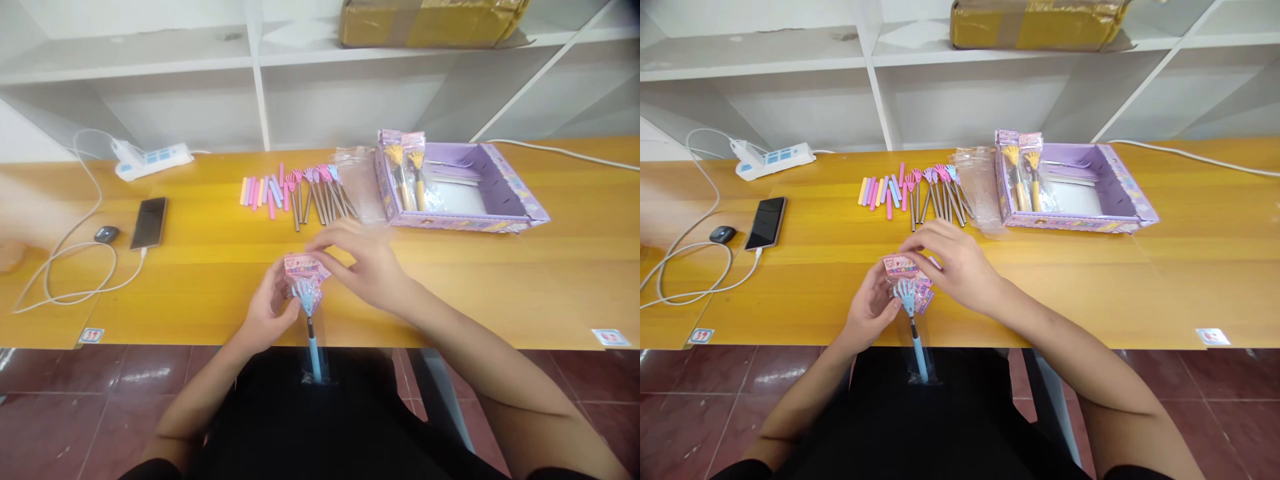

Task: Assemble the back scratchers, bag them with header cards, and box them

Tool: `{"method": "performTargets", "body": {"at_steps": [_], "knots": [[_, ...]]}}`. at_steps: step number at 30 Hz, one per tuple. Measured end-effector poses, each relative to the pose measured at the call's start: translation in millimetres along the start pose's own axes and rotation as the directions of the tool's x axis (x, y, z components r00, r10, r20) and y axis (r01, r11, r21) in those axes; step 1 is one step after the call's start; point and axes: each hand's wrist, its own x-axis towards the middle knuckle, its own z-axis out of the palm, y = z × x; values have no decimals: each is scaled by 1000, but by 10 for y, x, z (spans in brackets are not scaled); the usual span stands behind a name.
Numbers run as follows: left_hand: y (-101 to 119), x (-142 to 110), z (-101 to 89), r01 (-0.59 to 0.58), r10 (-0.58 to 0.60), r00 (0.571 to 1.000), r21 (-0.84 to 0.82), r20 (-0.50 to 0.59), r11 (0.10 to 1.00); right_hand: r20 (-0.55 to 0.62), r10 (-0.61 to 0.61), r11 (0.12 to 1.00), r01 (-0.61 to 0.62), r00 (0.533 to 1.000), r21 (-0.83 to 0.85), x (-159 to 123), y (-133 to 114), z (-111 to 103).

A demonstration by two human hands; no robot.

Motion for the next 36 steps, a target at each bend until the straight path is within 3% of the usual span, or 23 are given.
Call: {"method": "performTargets", "body": {"at_steps": [4, 15, 23, 36], "knots": [[43, 14, -25, 50, -50, 998, -25, 27, 998, 23, -132, 979, 134, 991, -156, -157, -33, 30], [18, -55, -20, 7, -6, 999, -29, 48, 1000, -12, -192, 917, 175, 981, -360, -381, -40, 210], [72, -31, -23, 9, -7, 997, -25, 74, 1000, 197, -264, 822, 327, 944, -466, -372, -86, 148], [70, -45, -26, 0, 1, 999, -22, 53, 1000, 186, -178, 852, 246, 966, -461, -442, -163, 156]]}}
